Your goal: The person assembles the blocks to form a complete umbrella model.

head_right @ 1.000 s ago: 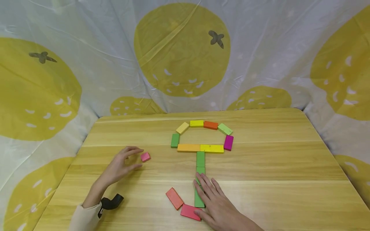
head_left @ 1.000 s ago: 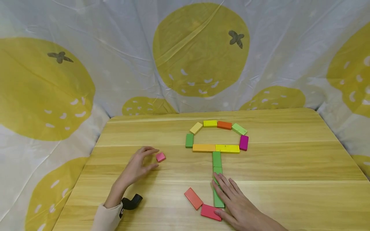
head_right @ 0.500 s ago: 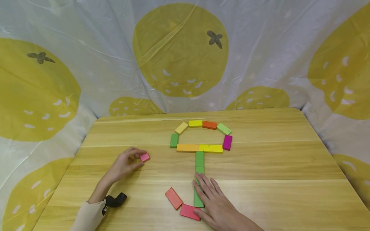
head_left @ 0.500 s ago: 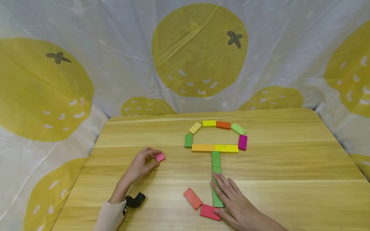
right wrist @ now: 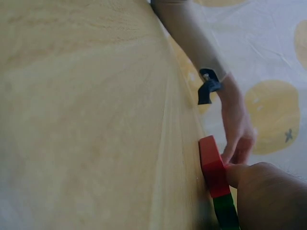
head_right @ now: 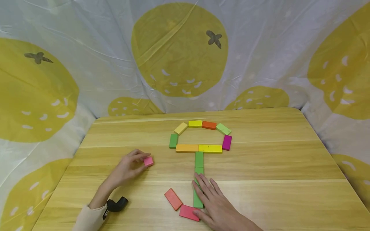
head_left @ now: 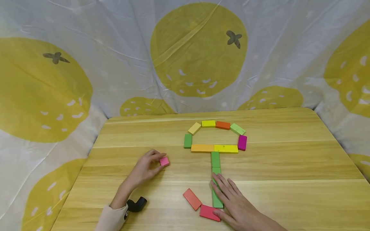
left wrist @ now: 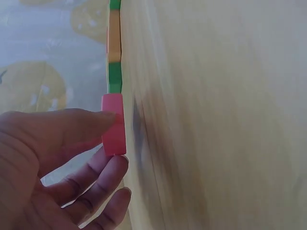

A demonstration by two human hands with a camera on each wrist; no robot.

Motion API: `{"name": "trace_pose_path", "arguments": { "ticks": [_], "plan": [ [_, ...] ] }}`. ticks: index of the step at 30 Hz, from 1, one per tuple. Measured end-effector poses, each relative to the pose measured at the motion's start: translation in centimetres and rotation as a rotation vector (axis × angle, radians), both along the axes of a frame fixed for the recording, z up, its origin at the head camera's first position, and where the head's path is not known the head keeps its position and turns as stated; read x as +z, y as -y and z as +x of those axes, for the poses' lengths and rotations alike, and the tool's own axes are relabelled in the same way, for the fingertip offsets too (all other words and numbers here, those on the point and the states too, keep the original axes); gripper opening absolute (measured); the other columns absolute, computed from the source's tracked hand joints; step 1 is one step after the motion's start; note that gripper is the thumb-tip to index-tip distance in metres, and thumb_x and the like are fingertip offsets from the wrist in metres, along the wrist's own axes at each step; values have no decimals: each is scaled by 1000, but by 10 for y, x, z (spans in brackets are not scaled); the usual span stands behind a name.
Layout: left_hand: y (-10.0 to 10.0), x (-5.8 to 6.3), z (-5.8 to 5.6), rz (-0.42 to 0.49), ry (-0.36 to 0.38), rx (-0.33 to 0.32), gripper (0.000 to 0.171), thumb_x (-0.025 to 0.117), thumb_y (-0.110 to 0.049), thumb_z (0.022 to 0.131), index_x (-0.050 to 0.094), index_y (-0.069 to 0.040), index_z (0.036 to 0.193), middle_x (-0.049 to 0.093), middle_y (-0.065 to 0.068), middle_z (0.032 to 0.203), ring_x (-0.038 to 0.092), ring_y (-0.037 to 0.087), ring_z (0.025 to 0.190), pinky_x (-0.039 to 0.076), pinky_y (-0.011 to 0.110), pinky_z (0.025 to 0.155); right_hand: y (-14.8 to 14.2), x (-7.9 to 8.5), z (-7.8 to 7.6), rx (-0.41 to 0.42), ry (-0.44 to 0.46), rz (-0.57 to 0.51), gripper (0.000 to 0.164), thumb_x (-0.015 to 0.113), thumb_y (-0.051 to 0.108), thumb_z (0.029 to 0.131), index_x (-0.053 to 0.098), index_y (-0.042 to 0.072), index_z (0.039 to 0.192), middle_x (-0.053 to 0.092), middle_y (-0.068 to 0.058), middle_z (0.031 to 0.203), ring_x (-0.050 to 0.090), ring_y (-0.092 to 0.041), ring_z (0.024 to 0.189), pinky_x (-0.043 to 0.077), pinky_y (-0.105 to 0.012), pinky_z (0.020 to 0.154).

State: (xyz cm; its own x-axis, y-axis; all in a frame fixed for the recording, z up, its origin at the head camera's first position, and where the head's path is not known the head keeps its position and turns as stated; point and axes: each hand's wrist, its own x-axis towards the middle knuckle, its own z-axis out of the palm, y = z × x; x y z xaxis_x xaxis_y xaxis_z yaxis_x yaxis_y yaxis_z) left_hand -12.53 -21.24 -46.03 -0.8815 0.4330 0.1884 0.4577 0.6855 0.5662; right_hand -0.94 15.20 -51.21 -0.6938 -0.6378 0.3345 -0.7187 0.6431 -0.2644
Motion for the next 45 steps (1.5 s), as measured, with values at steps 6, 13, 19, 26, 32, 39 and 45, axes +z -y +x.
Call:
{"name": "trace_pose_path", "arguments": {
  "ticks": [6, 13, 19, 26, 32, 39, 45],
  "plan": [
    [-16, 3, 13, -39, -34, -97, 38, 83, -6, 86, 74, 1, 123, 67, 5, 109, 63, 19, 93, 56, 31, 77, 0, 0, 0, -6, 3, -3, 77, 59, 44, 103, 32, 2, 161, 26, -19, 170, 19, -30, 159, -7, -26, 130],
    [-20, 1, 15, -102, -16, -142, 40, 84, -6, 85, 74, -4, 124, 67, 3, 109, 62, 16, 96, 57, 31, 81, -1, -1, -1, 1, 1, 0, 78, 59, 43, 103, 31, 0, 161, 26, -21, 169, 18, -31, 159, -8, -27, 130],
    [-18, 2, 13, -76, 52, -184, 43, 83, -5, 86, 72, -5, 128, 65, 5, 113, 64, 18, 98, 59, 33, 84, -1, 0, 0, -11, 17, 22, 77, 57, 45, 104, 30, 2, 162, 25, -19, 170, 16, -30, 160, -8, -26, 130],
    [-18, 1, 9, -52, 17, -254, 34, 82, -4, 86, 75, -6, 120, 66, 9, 115, 66, 21, 100, 60, 35, 85, 0, 0, 1, -10, 33, 26, 77, 57, 45, 104, 30, 2, 162, 24, -19, 171, 15, -29, 160, -8, -25, 130],
    [-23, 1, 9, 5, 73, -317, 24, 81, 1, 86, 77, -6, 109, 68, 8, 113, 68, 21, 97, 61, 31, 84, 0, 0, 0, -13, -18, 25, 76, 56, 46, 105, 32, 1, 161, 28, -21, 169, 15, -28, 160, -9, -25, 130],
    [-31, 1, 12, 10, 71, -378, 26, 77, 4, 88, 80, -7, 110, 67, 7, 113, 67, 19, 100, 61, 28, 87, -1, 1, -1, -2, -39, -7, 76, 56, 46, 104, 34, -1, 159, 31, -23, 167, 14, -28, 161, -8, -26, 130],
    [-33, 0, 15, 20, 77, -393, 25, 78, 3, 88, 81, -8, 110, 66, 7, 114, 66, 17, 100, 60, 26, 88, -1, -1, -1, -6, -21, 14, 76, 55, 46, 105, 32, 0, 160, 29, -22, 168, 14, -28, 161, -9, -25, 130]
  ]
}}
